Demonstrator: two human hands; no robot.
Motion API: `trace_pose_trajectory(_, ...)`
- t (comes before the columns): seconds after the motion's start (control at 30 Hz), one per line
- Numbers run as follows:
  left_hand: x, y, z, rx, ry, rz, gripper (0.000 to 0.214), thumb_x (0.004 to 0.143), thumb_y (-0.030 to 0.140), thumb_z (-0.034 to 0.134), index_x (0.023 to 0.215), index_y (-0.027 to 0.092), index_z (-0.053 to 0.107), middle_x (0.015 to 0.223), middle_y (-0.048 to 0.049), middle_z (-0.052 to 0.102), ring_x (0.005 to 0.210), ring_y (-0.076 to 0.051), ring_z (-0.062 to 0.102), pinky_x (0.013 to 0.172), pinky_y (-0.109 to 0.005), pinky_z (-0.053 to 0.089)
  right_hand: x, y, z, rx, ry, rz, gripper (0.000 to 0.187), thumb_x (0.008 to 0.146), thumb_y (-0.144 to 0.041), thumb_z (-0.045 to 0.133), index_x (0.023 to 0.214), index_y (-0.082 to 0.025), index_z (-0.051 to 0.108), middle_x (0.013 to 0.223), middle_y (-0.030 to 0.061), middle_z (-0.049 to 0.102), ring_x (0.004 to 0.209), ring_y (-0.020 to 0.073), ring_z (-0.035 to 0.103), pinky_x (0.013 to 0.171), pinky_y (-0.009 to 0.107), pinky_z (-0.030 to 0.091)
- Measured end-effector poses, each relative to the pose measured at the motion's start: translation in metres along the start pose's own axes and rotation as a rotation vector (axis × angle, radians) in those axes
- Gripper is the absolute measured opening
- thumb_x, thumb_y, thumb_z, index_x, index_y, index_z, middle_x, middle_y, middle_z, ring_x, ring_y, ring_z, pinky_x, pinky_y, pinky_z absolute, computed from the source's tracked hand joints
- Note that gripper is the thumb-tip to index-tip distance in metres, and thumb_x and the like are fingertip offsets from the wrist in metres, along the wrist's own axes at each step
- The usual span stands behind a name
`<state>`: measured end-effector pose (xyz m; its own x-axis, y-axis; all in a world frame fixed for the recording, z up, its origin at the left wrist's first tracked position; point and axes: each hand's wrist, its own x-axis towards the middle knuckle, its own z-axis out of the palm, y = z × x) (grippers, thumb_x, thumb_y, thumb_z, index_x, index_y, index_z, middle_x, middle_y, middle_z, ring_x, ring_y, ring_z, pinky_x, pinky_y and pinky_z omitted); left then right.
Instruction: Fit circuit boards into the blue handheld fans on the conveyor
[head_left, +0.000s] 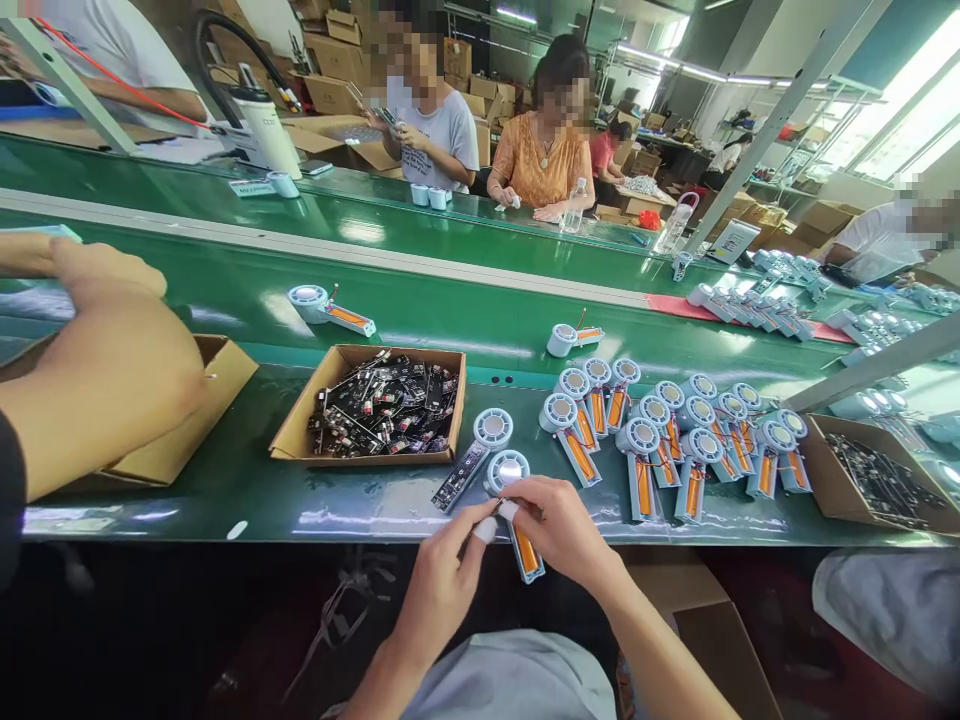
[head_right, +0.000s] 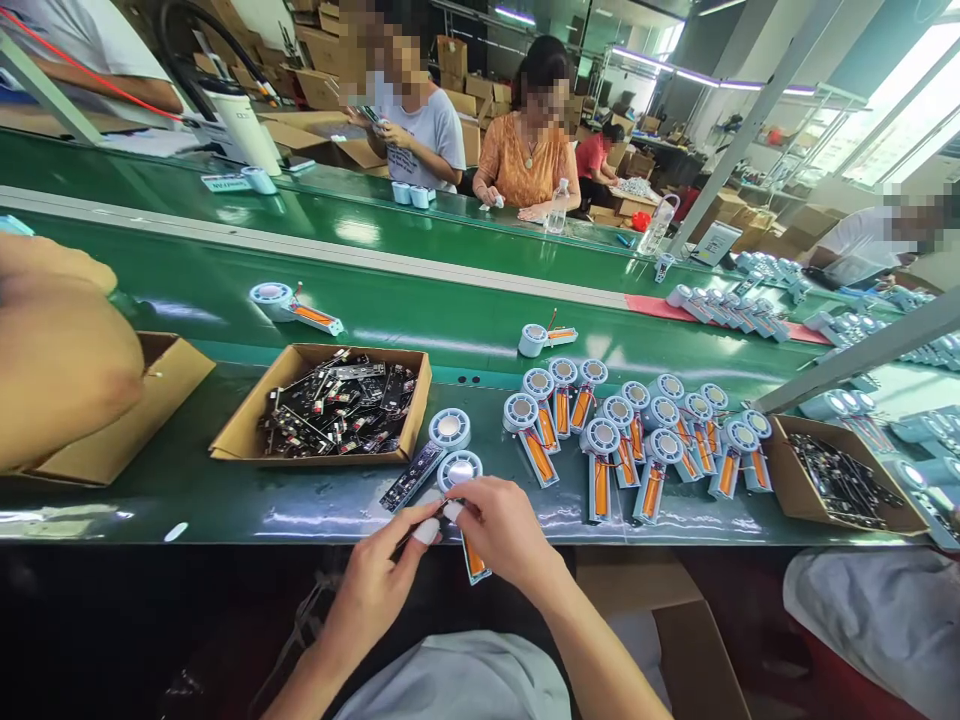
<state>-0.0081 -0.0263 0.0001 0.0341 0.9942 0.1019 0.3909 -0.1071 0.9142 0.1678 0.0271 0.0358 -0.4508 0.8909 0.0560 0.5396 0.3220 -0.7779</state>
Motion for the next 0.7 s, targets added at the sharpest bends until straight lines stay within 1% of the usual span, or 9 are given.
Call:
trace_pose_trajectory(0.1, -0.011, 0.013, 0.005, -0.066, -0.091, -0.076, 0.043, 0.1, 0.037, 0.038, 0.13, 0.024, 0.066, 0.129, -0.0089, 0.073, 0.12, -0.026, 0.067, 0.101, -0.038, 0.053, -0.01, 0.001, -0.006, 0.264, -0.032, 0.214, 0.017, 0.093, -0.029, 0.062, 0.102, -0.018, 0.073, 0.076, 0.0007, 0.067, 0.065, 0.0139, 0.056, 0.062, 0.024, 0.044)
trace_pose_trajectory(0.17, -0.015, 0.014, 0.009, -0.125, -0.09, -0.14, 0.042, 0.1, 0.038, 0.038, 0.13, 0.025, 0.065, 0.13, -0.0081, 0.072, 0.125, -0.026, 0.064, 0.105, -0.038, 0.05, -0.016, 0.005, -0.008, 0.433, -0.01, 0.291, 0.022, 0.088, -0.034, 0.067, 0.102, -0.017, 0.07, 0.078, 0.0009, 0.066, 0.069, 0.0146, 0.058, 0.065, 0.025, 0.046)
trace_pose_trajectory(0.23, -0.012, 0.009, 0.017, -0.169, -0.02, -0.199, 0.038, 0.096, 0.041, 0.045, 0.121, 0.021, 0.067, 0.117, -0.0105, 0.076, 0.113, -0.027, 0.07, 0.097, -0.039, 0.055, -0.019, 0.011, -0.005, 0.611, 0.002, 0.32, 0.022, 0.083, -0.035, 0.069, 0.096, -0.017, 0.067, 0.075, 0.0, 0.063, 0.067, 0.0143, 0.057, 0.065, 0.026, 0.047)
trace_pose_trajectory(0.3, -0.003, 0.002, 0.025, -0.19, 0.009, -0.253, 0.036, 0.089, 0.044, 0.057, 0.112, 0.018, 0.066, 0.101, -0.0112, 0.079, 0.089, -0.027, 0.074, 0.081, -0.039, 0.059, -0.019, 0.015, 0.0, 0.788, -0.003, 0.334, 0.019, 0.08, -0.035, 0.068, 0.088, -0.018, 0.062, 0.068, -0.0028, 0.058, 0.058, 0.0122, 0.053, 0.059, 0.025, 0.045)
trace_pose_trajectory(0.37, 0.007, -0.003, 0.03, -0.21, -0.07, -0.298, 0.038, 0.082, 0.045, 0.066, 0.108, 0.017, 0.066, 0.095, -0.0104, 0.078, 0.073, -0.025, 0.072, 0.069, -0.037, 0.058, -0.018, 0.016, 0.004, 0.901, -0.012, 0.336, 0.018, 0.08, -0.036, 0.065, 0.082, -0.019, 0.058, 0.064, -0.0049, 0.053, 0.052, 0.0096, 0.047, 0.053, 0.022, 0.04)
trace_pose_trajectory(0.43, 0.014, -0.004, 0.031, -0.29, -0.2, -0.319, 0.035, 0.08, 0.041, 0.07, 0.106, 0.018, 0.067, 0.098, -0.0109, 0.078, 0.072, -0.024, 0.072, 0.07, -0.037, 0.058, -0.019, 0.014, 0.003, 0.918, -0.026, 0.304, 0.019, 0.082, -0.037, 0.063, 0.079, -0.019, 0.055, 0.064, -0.0056, 0.05, 0.05, 0.0082, 0.042, 0.05, 0.021, 0.036)
trace_pose_trajectory(0.57, 0.018, 0.002, 0.029, -0.577, -0.354, -0.308, 0.033, 0.079, 0.031, 0.072, 0.11, 0.02, 0.065, 0.112, -0.0111, 0.076, 0.101, -0.028, 0.072, 0.093, -0.04, 0.055, -0.026, 0.005, -0.005, 0.687, -0.096, 0.17, 0.013, 0.083, -0.03, 0.064, 0.084, -0.019, 0.058, 0.07, -0.0032, 0.053, 0.059, 0.0106, 0.046, 0.057, 0.023, 0.039)
trace_pose_trajectory(0.63, 0.017, 0.006, 0.031, -0.653, -0.29, -0.295, 0.036, 0.079, 0.029, 0.071, 0.114, 0.021, 0.063, 0.118, -0.0102, 0.074, 0.114, -0.029, 0.067, 0.1, -0.04, 0.051, -0.031, 0.0, -0.009, 0.57, -0.067, 0.12, 0.008, 0.083, -0.025, 0.065, 0.086, -0.019, 0.061, 0.076, -0.0012, 0.057, 0.067, 0.0123, 0.05, 0.065, 0.025, 0.042)
trace_pose_trajectory(0.7, 0.016, 0.009, 0.035, -0.657, -0.15, -0.335, 0.036, 0.079, 0.031, 0.068, 0.114, 0.022, 0.064, 0.123, -0.0089, 0.072, 0.124, -0.03, 0.061, 0.103, -0.039, 0.048, -0.034, -0.002, -0.009, 0.584, 0.001, 0.128, 0.011, 0.083, -0.025, 0.066, 0.091, -0.02, 0.061, 0.084, 0.0002, 0.061, 0.073, 0.0136, 0.054, 0.071, 0.026, 0.045)
